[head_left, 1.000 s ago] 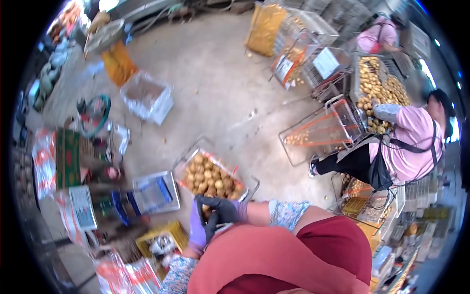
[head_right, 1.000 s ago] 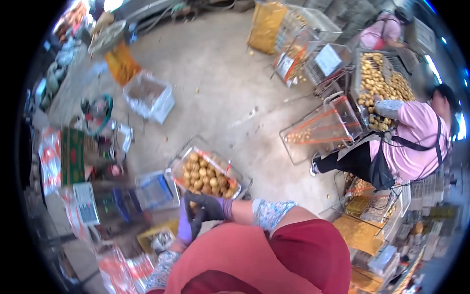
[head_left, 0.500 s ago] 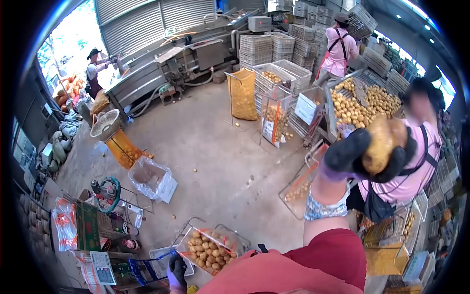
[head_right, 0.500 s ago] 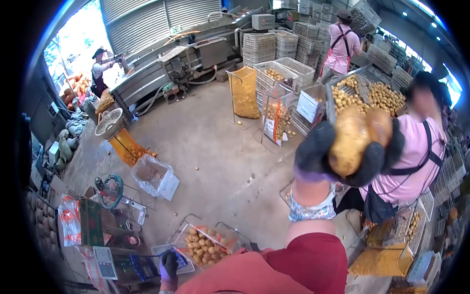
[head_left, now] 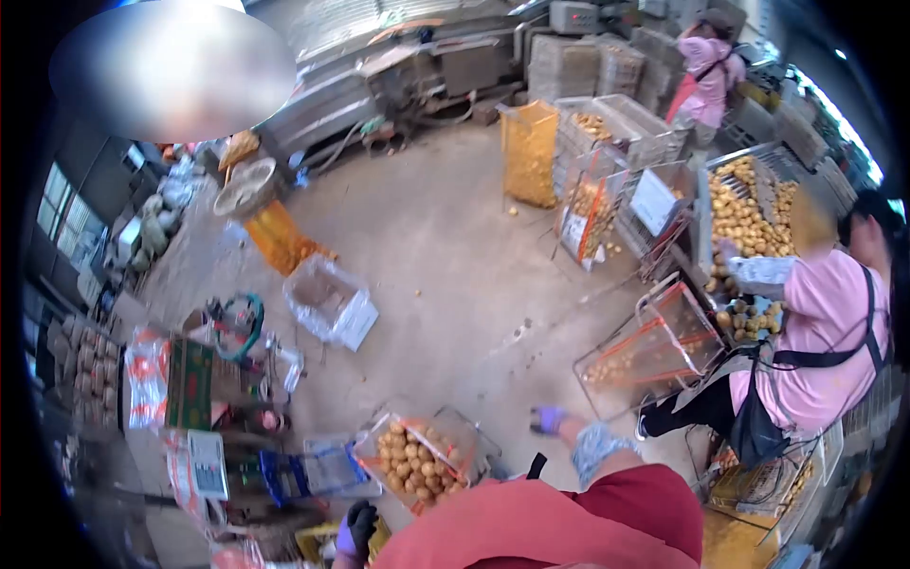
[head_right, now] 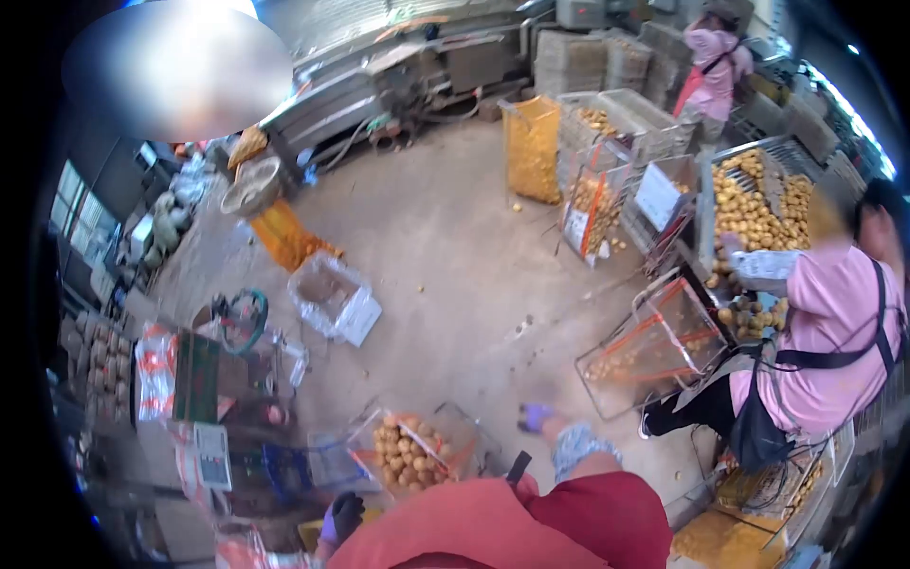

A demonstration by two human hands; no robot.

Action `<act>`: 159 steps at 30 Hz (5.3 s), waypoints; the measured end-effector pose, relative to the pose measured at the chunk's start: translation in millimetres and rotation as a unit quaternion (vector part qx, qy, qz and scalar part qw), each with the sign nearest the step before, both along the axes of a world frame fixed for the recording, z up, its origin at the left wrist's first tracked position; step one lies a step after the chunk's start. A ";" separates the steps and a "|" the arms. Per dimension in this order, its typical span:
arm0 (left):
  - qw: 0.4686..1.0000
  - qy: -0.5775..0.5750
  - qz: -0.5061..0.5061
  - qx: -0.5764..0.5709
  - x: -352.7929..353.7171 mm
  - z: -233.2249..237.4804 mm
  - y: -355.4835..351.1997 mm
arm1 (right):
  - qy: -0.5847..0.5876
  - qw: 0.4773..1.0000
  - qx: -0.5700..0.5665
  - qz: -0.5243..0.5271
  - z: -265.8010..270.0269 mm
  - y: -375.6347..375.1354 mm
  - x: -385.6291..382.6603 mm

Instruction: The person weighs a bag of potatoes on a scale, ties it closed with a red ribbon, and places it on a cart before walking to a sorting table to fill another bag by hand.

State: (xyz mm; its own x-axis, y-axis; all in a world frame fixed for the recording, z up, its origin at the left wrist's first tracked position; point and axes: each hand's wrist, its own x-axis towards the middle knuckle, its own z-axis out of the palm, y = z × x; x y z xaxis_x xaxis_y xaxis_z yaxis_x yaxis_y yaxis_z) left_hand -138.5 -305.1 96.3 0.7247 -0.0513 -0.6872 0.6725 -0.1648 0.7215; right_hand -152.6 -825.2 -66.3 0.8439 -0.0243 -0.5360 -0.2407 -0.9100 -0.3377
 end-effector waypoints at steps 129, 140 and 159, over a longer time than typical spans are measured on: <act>0.902 0.121 -0.389 0.144 55.1 -190.9 67.5 | -0.176 0.973 0.074 0.126 65.1 246.1 86.0; 0.897 0.153 -0.358 0.209 39.1 -221.8 92.9 | 0.168 0.957 -0.044 0.232 43.9 262.9 -17.7; 0.927 0.136 -0.285 0.203 25.1 -239.2 99.4 | 0.206 0.969 -0.137 -0.009 49.8 119.1 -48.8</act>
State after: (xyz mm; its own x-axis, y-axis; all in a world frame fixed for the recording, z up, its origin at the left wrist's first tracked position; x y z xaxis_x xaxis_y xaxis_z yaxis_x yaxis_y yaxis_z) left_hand -113.4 -205.6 -142.9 0.4569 -0.0708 -0.8867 0.5397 -0.7703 0.3396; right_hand -201.4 -706.1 -16.4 0.5573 -0.2271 -0.7987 -0.3210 -0.9460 0.0450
